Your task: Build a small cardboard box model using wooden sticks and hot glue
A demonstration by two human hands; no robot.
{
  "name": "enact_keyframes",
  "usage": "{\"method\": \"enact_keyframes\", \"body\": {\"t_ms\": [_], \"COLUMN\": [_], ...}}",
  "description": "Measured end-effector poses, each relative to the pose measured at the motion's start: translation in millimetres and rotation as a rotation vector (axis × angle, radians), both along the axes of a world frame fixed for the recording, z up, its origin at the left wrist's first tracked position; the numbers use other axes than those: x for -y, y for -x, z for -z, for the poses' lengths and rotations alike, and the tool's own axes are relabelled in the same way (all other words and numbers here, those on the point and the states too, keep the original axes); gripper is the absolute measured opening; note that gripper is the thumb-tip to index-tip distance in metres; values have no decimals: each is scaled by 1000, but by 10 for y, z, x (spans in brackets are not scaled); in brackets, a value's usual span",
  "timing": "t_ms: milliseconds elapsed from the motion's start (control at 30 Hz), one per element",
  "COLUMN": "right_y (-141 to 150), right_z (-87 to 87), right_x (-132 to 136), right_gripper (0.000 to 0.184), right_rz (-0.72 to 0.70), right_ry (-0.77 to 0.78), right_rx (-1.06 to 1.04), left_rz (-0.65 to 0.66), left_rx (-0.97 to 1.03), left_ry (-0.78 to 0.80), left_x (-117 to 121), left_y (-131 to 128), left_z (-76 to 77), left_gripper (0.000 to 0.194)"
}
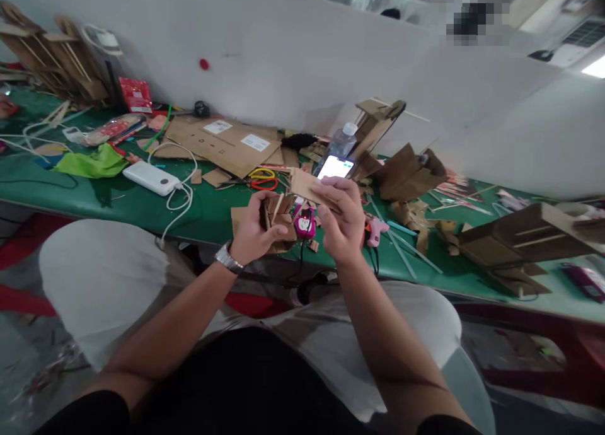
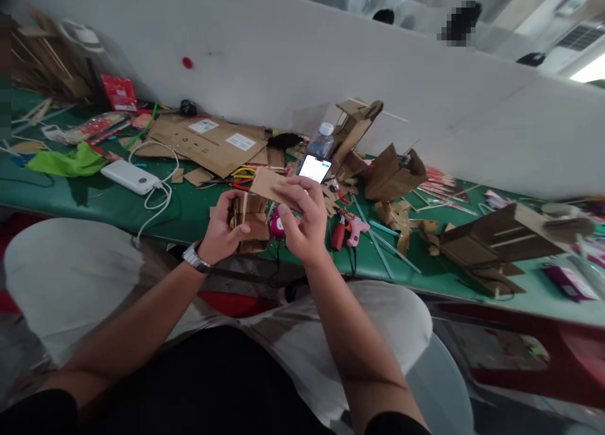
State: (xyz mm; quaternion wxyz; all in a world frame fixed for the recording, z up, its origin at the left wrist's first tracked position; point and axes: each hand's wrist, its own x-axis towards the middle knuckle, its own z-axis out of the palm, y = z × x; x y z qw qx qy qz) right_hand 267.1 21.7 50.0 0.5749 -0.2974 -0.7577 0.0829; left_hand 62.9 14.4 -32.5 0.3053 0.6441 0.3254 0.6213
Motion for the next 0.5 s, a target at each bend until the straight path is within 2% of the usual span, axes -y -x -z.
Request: {"method": "enact_keyframes", "body": {"t_ms": [133,267,333,500], "right_y": [4,87,137,156], "right_z": [46,138,186,258], "right_x": [-34,-18,13,65], "right_gripper": [26,26,27,33], "right_rz": [110,111,96,110], "right_ry": [-30,-51,-75,-185], "right_rx": [-80,-88,-62,-2], "left_rz": [-202,-384,-391,-289], "left_rx": [68,5,-72,-165], "left_ry": [65,6,-62,-146], "left_x": [3,-10,-7,6], "left_y": [-49,-52,-22,119], "left_z": [12,13,7,-45], "left_gripper": [95,93,86,49]}}
